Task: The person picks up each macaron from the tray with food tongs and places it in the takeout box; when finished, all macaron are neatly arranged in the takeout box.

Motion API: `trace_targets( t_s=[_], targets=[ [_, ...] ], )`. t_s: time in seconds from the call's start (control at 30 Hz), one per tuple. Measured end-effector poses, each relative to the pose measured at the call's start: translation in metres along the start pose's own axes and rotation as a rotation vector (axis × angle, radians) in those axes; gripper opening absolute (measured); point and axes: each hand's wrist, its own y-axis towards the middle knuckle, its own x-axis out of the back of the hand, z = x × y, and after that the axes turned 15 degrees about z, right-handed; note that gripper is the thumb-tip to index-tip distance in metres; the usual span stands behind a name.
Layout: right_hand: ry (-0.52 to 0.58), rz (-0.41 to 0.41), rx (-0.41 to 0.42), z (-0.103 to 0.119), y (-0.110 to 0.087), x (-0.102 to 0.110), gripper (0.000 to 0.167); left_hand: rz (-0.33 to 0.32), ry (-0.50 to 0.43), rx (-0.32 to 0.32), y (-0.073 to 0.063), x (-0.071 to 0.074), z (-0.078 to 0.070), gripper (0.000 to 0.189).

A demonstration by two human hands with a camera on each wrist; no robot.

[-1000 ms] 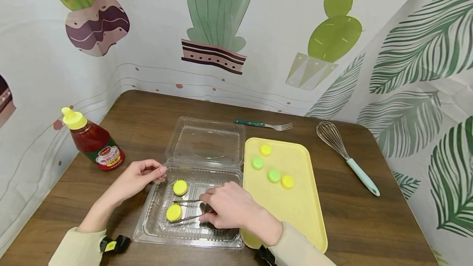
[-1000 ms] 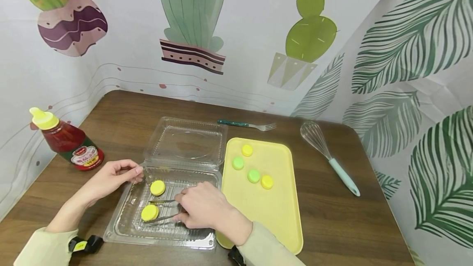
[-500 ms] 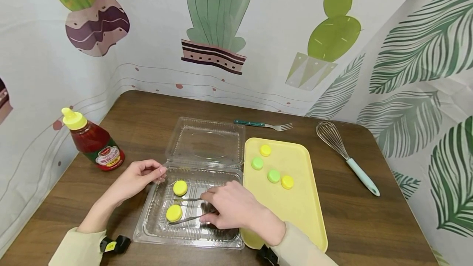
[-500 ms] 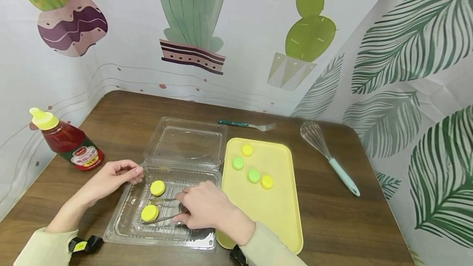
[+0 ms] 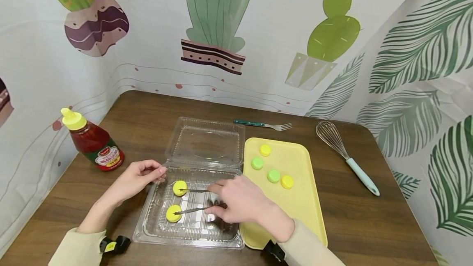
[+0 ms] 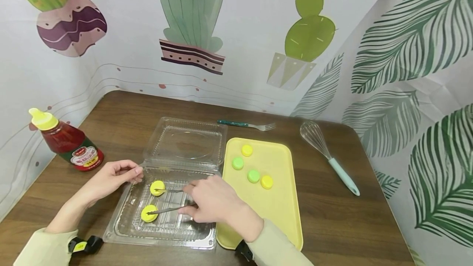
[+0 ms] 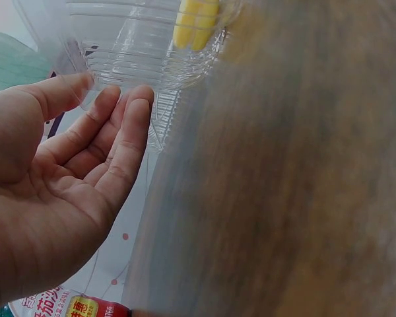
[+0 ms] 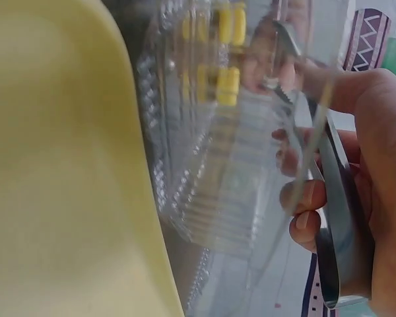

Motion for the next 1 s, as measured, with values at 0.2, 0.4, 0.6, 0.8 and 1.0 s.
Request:
trace_targets(
  t_s=[0.2,0.4,0.6,0.8,1.0],
  targets=[
    [0.026,-0.01,-0.022,-0.008,-0.007,0.007,0.042,-0.002,0.0,-0.004,0.001,0.0,0.001,0.025],
    [-0.007,-0.031,-0.081,-0.015,-0.015,0.013,0.051,-0.007,0.002,-0.031,0.002,-0.002,0.003,0.023],
    [-0.031,-0.061,-0.103,-0.023,-0.022,0.019,0.052,-0.004,0.006,-0.034,0.002,-0.001,0.003,0.023],
    [-0.007,-0.1,-0.137,-0.036,-0.031,0.025,0.05,-0.002,-0.003,-0.038,0.002,-0.001,0.004,0.023],
    [-0.006,-0.145,-0.175,-0.054,-0.04,0.029,0.046,0.0,-0.008,-0.032,0.002,-0.001,0.003,0.023]
  ],
)
